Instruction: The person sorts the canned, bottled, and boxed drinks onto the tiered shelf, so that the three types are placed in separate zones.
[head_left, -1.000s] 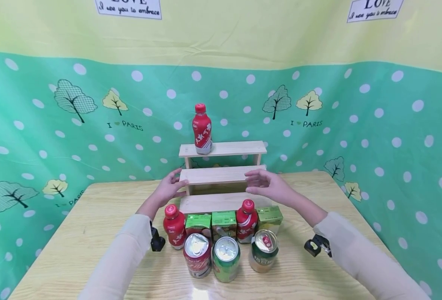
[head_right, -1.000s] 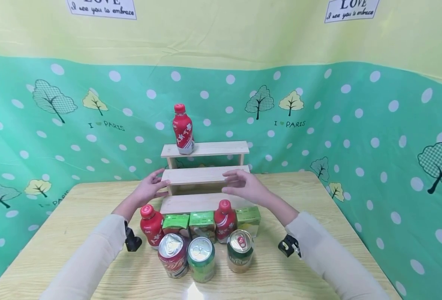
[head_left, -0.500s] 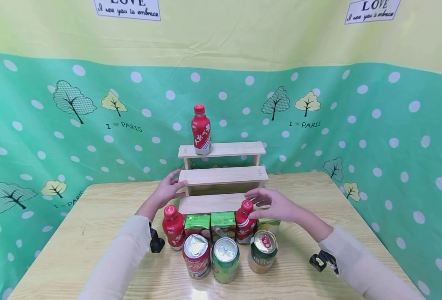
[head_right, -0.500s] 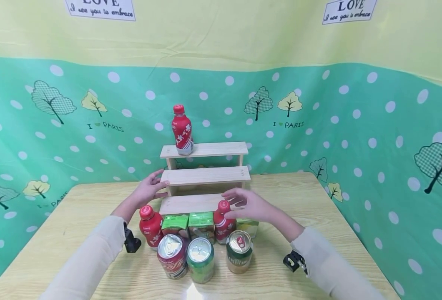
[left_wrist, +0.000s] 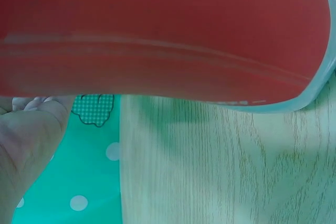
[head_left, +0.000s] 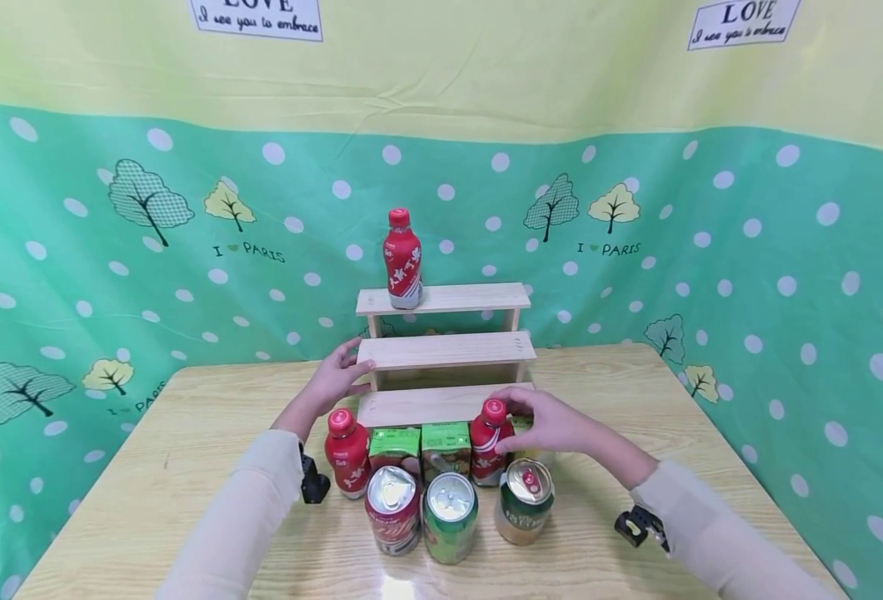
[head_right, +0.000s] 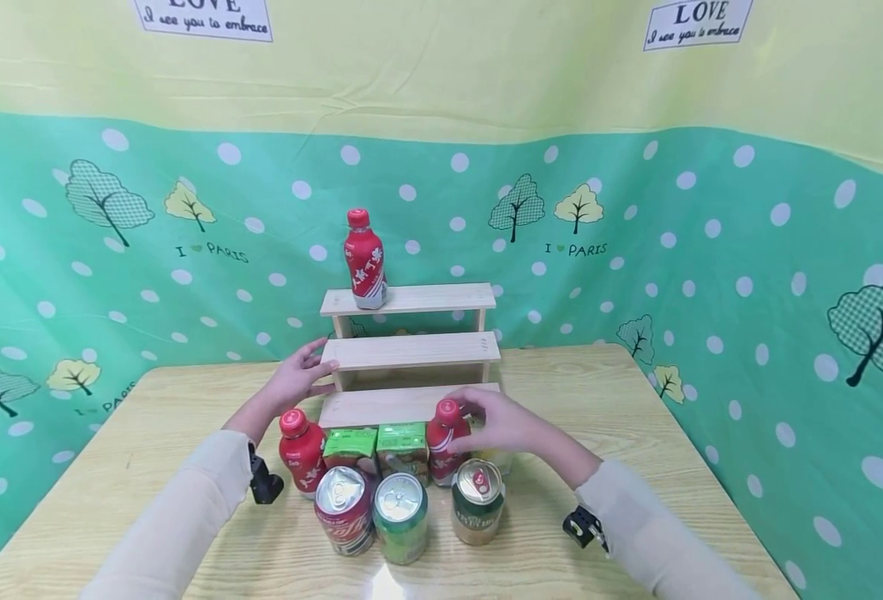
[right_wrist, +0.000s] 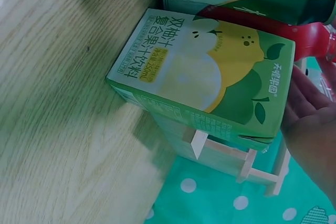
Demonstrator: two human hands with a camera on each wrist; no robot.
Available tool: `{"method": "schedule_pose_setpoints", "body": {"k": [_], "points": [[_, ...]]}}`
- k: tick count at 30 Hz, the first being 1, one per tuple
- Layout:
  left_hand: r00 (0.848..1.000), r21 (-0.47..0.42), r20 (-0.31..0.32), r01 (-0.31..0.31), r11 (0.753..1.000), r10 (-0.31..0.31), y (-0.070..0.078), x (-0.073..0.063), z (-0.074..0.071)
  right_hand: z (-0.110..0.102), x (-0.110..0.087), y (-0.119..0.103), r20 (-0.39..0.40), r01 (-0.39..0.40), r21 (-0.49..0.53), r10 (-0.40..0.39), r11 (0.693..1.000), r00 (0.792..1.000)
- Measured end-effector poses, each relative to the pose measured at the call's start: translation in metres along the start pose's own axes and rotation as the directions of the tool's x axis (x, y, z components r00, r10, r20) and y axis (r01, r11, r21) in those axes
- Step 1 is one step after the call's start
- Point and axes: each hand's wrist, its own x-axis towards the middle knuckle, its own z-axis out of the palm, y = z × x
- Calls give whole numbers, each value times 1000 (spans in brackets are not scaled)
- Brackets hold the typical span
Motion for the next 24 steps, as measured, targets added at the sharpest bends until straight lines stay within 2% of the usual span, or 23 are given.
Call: {"method": "schedule_pose_setpoints", "body": {"k": [6,10,24], "points": [[1000,-8,-3,0,1000,0,1,-1,1,4,1,1,18,-28,-60,29,998,999],[1000,-10,-2,1,1000,-1,1,-2,1,7,2,0,27,-20,-92,22,996,999],[1000,-5,-1,1,1000,-1,1,-1,1,10,3,2,19,-49,-110,51,993,999]]}}
